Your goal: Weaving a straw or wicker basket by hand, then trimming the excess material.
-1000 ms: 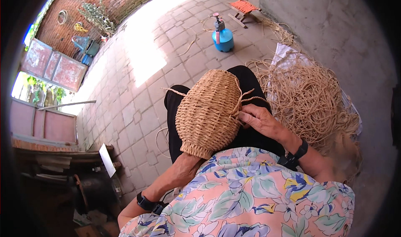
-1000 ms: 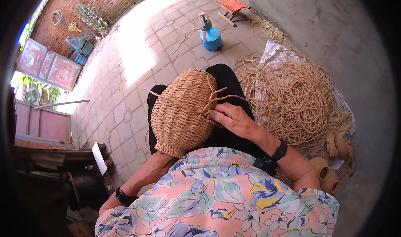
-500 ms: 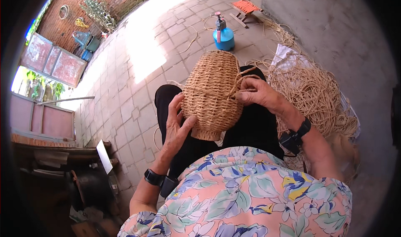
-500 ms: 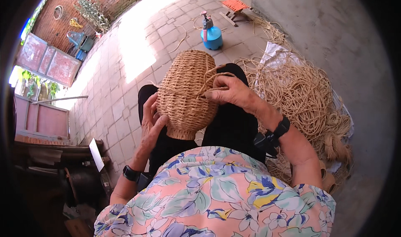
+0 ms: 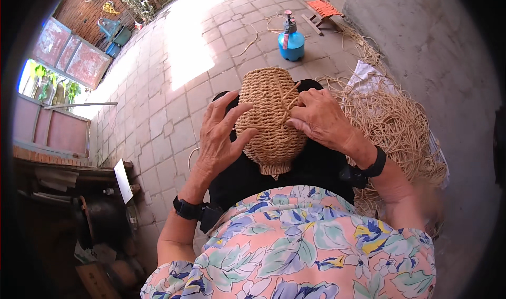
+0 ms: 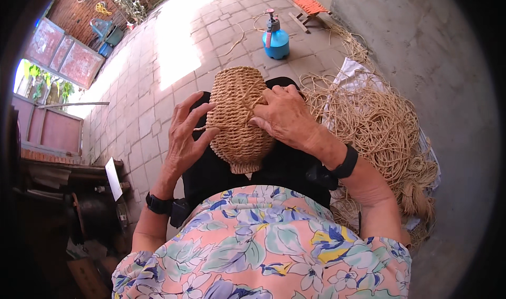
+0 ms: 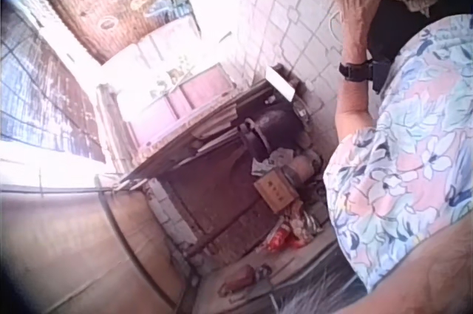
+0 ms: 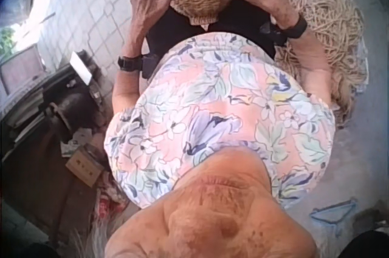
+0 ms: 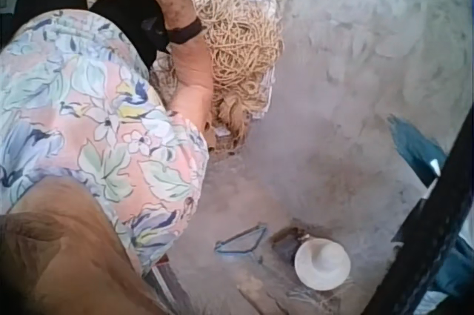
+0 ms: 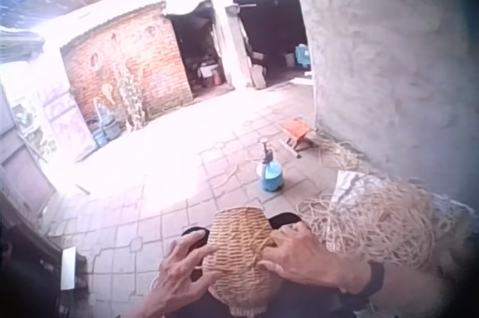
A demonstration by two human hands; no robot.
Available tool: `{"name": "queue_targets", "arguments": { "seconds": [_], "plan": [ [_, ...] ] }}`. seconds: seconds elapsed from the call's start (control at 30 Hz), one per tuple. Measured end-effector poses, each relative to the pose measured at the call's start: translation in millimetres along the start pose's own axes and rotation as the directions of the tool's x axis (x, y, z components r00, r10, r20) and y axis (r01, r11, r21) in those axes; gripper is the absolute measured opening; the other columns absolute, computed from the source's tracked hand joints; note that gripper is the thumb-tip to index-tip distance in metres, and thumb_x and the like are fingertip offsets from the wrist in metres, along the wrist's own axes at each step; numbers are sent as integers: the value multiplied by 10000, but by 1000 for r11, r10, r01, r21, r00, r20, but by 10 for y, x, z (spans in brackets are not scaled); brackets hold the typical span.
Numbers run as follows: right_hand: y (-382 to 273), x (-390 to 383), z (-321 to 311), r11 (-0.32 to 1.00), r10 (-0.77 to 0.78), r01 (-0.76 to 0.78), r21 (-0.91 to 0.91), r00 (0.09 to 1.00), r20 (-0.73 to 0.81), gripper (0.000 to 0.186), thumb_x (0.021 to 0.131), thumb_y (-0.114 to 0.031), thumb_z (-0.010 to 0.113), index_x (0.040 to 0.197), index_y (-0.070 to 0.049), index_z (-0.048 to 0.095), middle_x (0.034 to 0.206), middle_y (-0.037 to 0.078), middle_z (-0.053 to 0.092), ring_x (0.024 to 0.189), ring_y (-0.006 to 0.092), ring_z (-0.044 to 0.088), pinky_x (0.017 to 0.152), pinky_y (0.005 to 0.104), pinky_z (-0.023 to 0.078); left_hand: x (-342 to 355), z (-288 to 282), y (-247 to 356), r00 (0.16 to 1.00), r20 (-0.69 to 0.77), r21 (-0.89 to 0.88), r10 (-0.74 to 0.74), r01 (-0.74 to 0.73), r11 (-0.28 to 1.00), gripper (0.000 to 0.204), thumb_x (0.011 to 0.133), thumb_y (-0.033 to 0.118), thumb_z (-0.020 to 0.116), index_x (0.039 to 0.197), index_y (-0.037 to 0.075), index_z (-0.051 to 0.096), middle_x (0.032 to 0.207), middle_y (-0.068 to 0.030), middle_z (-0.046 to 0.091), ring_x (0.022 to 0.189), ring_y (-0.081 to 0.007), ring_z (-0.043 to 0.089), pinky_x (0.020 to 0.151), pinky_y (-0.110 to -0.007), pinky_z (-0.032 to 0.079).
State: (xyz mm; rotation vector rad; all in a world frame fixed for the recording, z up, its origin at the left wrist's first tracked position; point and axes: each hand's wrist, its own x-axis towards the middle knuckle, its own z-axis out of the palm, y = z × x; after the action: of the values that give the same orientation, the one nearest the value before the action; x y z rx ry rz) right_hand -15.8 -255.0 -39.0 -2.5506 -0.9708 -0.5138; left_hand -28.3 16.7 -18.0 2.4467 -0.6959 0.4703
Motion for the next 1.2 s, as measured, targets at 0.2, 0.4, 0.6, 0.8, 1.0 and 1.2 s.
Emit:
{"name": "queue_targets", "arguments": {
  "seconds": [0.2, 0.4, 0.6, 0.8, 1.0, 1.2],
  "plan": [
    [394, -641, -32, 882, 395, -387, 268, 918, 23, 224, 872, -168, 650, 700, -26, 639, 755, 152, 573, 792, 336, 590, 770, 467, 456, 32, 459, -97, 989, 144, -184, 20, 7, 983, 479, 867, 422, 698, 1276, 180, 643, 1519, -144, 404, 1380, -378, 375, 1158, -489, 325],
    [274, -510, 25, 970, 230, -205, 129, 949, -216, 201, 896, -252, 684, 930, -53, 689, 842, 116, 650, 866, 304, 630, 869, 426, 430, 77, 471, -122, 982, 186, -281, -25, 77, 957, 464, 864, 399, 699, 1268, 176, 646, 1524, -142, 402, 1376, -381, 373, 1152, -491, 329],
    [110, -452, -12, 950, 211, -226, 214, 973, 92, 233, 918, -244, 668, 772, -71, 609, 774, 89, 628, 818, 267, 622, 880, 413, 408, 69, 498, -175, 978, 203, -273, -47, 102, 956, 513, 849, 440, 712, 1274, 160, 646, 1551, -142, 383, 1421, -375, 334, 1165, -512, 298],
    [875, -1176, 137, 751, 657, -651, -112, 753, 32, 166, 890, -212, 651, 904, -47, 664, 909, 106, 662, 949, 291, 624, 914, 464, 432, 31, 471, -142, 983, 173, -296, -67, 117, 948, 456, 859, 374, 713, 1265, 175, 656, 1532, -133, 394, 1377, -377, 371, 1151, -493, 318],
    [107, -390, 38, 976, 217, -215, 37, 938, -272, 188, 833, -166, 713, 959, -39, 654, 977, 103, 645, 975, 313, 605, 903, 444, 439, 81, 454, -273, 976, 202, -546, -82, 182, 818, 417, 890, 332, 679, 1267, 154, 659, 1496, -144, 447, 1368, -351, 391, 1155, -476, 315],
    [-19, -347, 164, 879, 361, -307, 365, 928, -89, 148, 833, -71, 716, 960, -40, 646, 913, 108, 632, 889, 290, 632, 884, 431, 456, 131, 461, -77, 993, 112, -392, 32, 15, 920, 276, 850, 12, 613, 1085, 106, 725, 1367, -98, 560, 1312, -333, 459, 1124, -468, 343]
  ]
}}
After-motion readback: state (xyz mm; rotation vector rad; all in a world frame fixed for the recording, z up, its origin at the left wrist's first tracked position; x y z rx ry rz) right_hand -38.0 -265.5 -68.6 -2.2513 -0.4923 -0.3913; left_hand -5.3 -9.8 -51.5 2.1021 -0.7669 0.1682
